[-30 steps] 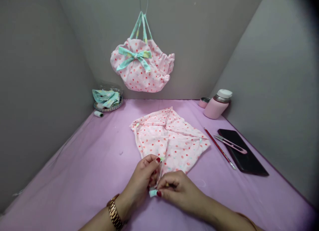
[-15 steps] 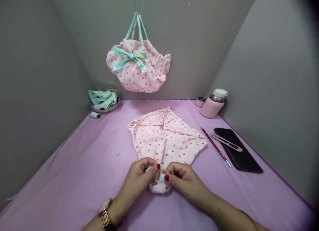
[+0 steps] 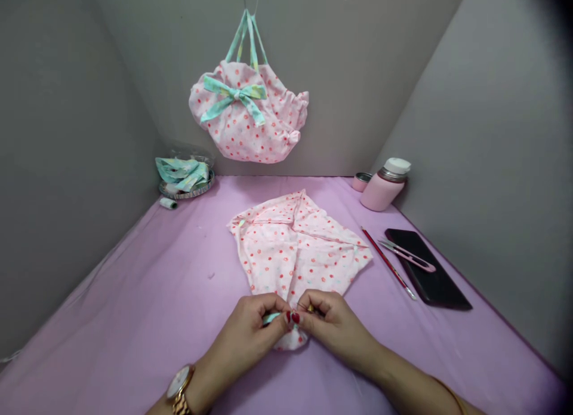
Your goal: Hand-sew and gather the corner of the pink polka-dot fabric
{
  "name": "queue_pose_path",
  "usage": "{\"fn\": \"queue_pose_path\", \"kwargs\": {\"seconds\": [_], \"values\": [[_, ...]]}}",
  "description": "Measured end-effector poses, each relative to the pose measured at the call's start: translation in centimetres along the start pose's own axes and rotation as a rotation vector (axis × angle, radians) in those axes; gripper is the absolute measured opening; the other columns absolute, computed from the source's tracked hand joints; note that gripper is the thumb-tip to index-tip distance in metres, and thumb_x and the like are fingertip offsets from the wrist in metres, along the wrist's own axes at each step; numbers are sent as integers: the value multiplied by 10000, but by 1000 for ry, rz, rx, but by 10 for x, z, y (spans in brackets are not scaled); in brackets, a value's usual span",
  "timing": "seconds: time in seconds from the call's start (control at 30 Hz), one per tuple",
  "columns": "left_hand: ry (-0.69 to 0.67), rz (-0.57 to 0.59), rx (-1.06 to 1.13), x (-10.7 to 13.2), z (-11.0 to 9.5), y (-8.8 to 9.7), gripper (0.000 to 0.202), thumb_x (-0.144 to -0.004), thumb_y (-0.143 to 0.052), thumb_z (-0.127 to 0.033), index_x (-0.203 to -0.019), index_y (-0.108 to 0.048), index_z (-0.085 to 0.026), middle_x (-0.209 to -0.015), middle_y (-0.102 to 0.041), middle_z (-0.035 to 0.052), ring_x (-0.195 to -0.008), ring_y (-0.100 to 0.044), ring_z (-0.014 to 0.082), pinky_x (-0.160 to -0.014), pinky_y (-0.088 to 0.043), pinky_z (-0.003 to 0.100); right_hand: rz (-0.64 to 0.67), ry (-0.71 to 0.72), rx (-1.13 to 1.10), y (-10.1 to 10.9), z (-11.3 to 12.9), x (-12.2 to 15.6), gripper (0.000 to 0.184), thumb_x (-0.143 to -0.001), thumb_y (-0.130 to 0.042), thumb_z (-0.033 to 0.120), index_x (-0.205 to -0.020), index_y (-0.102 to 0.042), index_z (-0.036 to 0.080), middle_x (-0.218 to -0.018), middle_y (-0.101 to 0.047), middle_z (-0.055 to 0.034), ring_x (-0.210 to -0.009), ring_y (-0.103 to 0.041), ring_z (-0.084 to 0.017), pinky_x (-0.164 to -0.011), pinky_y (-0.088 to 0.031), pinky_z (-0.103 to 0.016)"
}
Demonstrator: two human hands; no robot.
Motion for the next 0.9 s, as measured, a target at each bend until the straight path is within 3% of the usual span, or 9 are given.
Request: {"fn": "queue_pose_path", "kwargs": {"seconds": [0.23,0.4,0.53,0.77,0.9], "values": [[4,26,9,1,0,-1,257,-785,-541,-368,-763,-681,-153,-676,-658,46,-598,-538,144,-546,-390,224,-1,-31,-31,0,-5,0,271,-761,-593,354,-608,-505,149,-568,-468,26,-541,-408,-91,-496,-309,-196],[84,1,235,-3,14,-1,234,-779,-551,-353,-725,-641,-144,-584,-606,11,-517,-498,113,-512,-378,211,35,-31,-59,1,-5,-2,335,-823,-501,423,-658,-547,135,-590,-479,16,-557,-415,-95,-529,-329,-206],[119,-33,255,-4,19,0,227,-778,-546,-347,-726,-623,-140,-565,-584,1,-500,-475,105,-498,-359,210,56,-57,-92,0,-7,0,249,-776,-579,367,-705,-581,128,-633,-532,3,-581,-449,-99,-543,-342,-203],[126,17,284,-8,23,-1,281,-803,-491,-396,-706,-585,-150,-508,-519,-34,-423,-405,80,-440,-322,196,19,-66,-86,3,-7,1,167,-749,-581,263,-640,-536,144,-589,-496,27,-546,-420,-85,-513,-319,-187],[125,18,241,-9,27,-1,274,-810,-478,-389,-704,-567,-153,-516,-498,-39,-438,-420,88,-452,-340,200,117,-1,-17,-3,2,4,147,-757,-561,234,-642,-542,145,-575,-470,37,-531,-383,-77,-503,-299,-185]]}}
Point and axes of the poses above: each hand's wrist, its own x-axis away from the middle knuckle, its own y-axis out of the back of the hand, z = x × y, the point moved 7 cm from there along -x, towards the middle knuckle
